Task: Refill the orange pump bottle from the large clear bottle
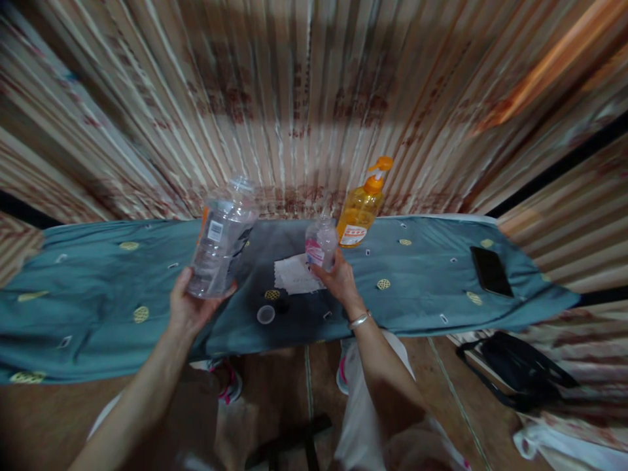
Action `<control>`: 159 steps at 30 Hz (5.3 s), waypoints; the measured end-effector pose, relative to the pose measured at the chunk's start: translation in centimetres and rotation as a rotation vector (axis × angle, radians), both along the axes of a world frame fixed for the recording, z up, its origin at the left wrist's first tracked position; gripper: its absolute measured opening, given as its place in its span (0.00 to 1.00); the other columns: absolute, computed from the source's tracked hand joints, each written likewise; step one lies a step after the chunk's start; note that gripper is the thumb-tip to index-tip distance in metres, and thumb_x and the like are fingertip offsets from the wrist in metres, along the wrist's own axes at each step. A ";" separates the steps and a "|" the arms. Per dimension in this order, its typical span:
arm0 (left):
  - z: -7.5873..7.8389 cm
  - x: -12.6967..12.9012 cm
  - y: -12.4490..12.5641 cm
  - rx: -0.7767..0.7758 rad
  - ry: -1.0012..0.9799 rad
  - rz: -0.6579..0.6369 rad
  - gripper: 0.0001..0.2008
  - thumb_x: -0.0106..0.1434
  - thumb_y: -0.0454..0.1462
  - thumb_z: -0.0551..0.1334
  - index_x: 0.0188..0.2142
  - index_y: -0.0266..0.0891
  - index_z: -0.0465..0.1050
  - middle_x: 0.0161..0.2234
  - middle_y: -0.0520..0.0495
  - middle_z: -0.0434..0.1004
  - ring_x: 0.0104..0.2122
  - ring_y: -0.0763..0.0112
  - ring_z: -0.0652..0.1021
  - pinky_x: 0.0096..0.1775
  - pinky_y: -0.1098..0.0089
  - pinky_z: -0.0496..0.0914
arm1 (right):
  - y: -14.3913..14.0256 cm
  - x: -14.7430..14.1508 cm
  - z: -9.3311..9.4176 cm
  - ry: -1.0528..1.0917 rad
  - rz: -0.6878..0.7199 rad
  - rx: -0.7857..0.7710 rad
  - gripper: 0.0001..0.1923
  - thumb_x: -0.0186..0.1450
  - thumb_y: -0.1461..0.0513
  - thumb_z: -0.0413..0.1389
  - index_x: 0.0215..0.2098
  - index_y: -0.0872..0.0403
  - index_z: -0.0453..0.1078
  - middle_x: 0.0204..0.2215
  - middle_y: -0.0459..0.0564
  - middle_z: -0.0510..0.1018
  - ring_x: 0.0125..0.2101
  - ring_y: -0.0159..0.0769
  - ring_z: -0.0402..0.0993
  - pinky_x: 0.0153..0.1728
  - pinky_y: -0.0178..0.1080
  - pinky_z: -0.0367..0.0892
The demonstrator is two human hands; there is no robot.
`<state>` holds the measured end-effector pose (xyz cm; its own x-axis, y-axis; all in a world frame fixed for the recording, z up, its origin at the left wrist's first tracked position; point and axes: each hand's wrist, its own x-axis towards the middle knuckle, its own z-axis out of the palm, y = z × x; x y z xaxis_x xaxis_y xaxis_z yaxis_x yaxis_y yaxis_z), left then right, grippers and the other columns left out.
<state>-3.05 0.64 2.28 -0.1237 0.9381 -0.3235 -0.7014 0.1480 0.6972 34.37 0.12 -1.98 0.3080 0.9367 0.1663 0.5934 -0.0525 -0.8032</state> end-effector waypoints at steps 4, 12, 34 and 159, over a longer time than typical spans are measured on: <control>-0.1 0.2 -0.2 -0.067 -0.070 -0.052 0.31 0.76 0.56 0.78 0.71 0.43 0.87 0.54 0.34 0.97 0.44 0.46 0.95 0.42 0.52 0.93 | -0.2 0.1 -0.1 -0.009 0.001 -0.003 0.28 0.65 0.40 0.77 0.52 0.44 0.77 0.42 0.53 0.93 0.48 0.60 0.94 0.50 0.55 0.87; 0.2 0.2 -0.8 -0.139 -0.079 -0.117 0.26 0.78 0.49 0.73 0.69 0.42 0.87 0.51 0.35 0.97 0.42 0.46 0.96 0.43 0.50 0.93 | -0.4 0.2 -0.3 0.032 0.014 -0.014 0.28 0.64 0.42 0.78 0.53 0.44 0.76 0.41 0.53 0.94 0.44 0.58 0.94 0.47 0.53 0.87; 1.2 0.7 -0.6 -0.158 -0.007 -0.019 0.25 0.68 0.45 0.76 0.62 0.43 0.88 0.46 0.38 0.96 0.38 0.46 0.94 0.34 0.53 0.92 | -1.4 -1.3 0.6 -0.098 -0.021 0.007 0.37 0.68 0.41 0.75 0.66 0.51 0.78 0.52 0.64 0.97 0.49 0.63 0.97 0.47 0.53 0.90; 5.6 -0.5 0.9 0.367 0.390 0.233 0.28 0.54 0.55 0.84 0.51 0.51 0.87 0.51 0.42 0.94 0.59 0.41 0.91 0.53 0.51 0.89 | 0.0 -1.6 -0.1 -0.375 0.036 0.097 0.32 0.83 0.52 0.69 0.78 0.59 0.75 0.71 0.77 0.90 0.71 0.67 0.92 0.75 0.67 0.86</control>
